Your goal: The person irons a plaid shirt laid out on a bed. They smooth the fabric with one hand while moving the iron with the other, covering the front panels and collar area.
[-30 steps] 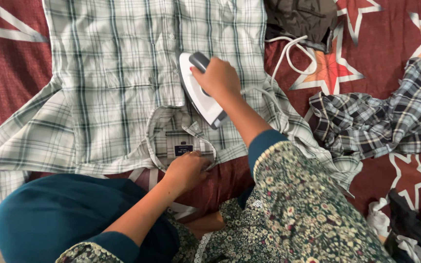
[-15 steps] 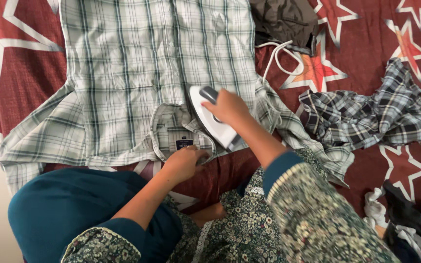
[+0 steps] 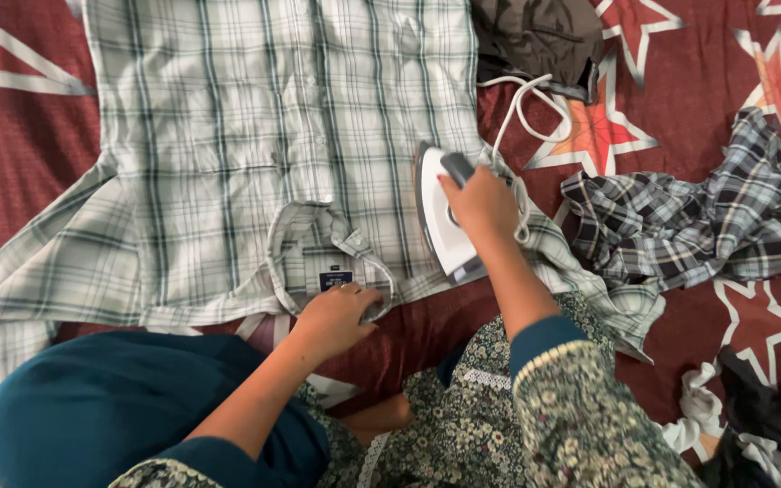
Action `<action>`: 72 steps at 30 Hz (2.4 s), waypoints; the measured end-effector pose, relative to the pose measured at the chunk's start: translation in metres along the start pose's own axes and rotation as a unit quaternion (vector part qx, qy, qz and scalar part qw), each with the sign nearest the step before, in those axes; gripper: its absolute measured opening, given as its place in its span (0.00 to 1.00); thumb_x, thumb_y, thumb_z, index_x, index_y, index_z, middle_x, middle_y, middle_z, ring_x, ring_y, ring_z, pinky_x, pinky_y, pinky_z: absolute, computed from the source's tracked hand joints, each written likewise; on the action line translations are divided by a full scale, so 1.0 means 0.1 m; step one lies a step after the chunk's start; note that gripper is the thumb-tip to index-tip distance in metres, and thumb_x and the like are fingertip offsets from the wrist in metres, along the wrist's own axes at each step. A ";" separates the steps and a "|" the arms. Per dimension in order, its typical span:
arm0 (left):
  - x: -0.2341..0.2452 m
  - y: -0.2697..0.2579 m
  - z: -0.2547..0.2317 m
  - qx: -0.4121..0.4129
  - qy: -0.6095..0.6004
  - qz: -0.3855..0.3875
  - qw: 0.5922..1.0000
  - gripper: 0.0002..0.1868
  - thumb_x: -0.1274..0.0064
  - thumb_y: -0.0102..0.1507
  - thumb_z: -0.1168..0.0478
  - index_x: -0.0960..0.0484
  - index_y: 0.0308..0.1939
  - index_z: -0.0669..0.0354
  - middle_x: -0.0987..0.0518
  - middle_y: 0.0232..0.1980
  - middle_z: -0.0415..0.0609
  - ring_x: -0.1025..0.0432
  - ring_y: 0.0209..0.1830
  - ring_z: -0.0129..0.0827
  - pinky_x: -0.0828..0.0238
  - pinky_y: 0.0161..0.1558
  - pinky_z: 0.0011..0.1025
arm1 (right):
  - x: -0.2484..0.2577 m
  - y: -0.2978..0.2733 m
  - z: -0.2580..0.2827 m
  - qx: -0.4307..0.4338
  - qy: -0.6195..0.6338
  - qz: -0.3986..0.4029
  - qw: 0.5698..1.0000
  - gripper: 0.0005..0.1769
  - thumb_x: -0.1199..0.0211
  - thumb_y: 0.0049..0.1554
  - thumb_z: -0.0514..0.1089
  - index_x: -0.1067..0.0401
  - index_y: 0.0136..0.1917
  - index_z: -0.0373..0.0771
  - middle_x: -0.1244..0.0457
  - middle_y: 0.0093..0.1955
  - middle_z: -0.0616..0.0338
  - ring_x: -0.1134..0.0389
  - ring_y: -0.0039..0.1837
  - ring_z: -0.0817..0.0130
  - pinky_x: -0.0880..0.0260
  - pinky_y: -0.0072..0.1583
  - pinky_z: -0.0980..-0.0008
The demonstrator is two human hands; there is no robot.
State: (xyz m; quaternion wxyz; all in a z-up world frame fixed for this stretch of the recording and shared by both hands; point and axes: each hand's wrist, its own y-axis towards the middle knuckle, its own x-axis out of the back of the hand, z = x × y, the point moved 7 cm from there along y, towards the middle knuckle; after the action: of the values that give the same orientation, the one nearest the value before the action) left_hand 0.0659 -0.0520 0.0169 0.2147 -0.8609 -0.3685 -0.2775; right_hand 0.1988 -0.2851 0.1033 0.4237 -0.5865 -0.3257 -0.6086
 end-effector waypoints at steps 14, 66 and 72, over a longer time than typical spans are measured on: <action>0.09 0.13 -0.01 0.029 -0.004 0.041 0.999 0.23 0.35 0.55 0.52 0.22 0.51 0.53 0.19 0.48 0.53 0.24 0.50 0.50 0.26 0.49 0.45 | -0.07 1.56 0.41 -0.021 0.076 0.013 0.997 0.36 0.36 0.55 0.68 0.27 0.57 0.32 0.30 0.50 0.43 0.25 0.52 0.49 0.25 0.52 0.53; 0.03 0.08 -0.02 0.025 0.026 0.015 0.999 0.24 0.35 0.57 0.48 0.22 0.51 0.54 0.18 0.48 0.54 0.23 0.50 0.51 0.26 0.49 0.46 | -0.30 1.12 0.76 0.120 0.063 0.034 0.990 0.40 0.30 0.49 0.72 0.25 0.50 0.31 0.30 0.47 0.38 0.28 0.51 0.45 0.27 0.53 0.52; 0.01 0.01 -0.01 0.012 0.025 0.003 1.000 0.24 0.37 0.57 0.49 0.22 0.53 0.55 0.19 0.50 0.55 0.24 0.52 0.52 0.26 0.51 0.46 | -0.18 0.13 0.67 0.117 0.047 0.110 0.986 0.38 0.33 0.49 0.72 0.25 0.50 0.34 0.28 0.44 0.44 0.24 0.48 0.49 0.25 0.51 0.53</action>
State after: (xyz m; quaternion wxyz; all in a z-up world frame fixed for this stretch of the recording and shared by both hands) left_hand 0.0667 -0.0533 0.0182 0.2351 -0.8519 -0.3640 -0.2942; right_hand 0.2392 -0.2289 0.0912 0.5682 -0.5361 -0.3082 -0.5429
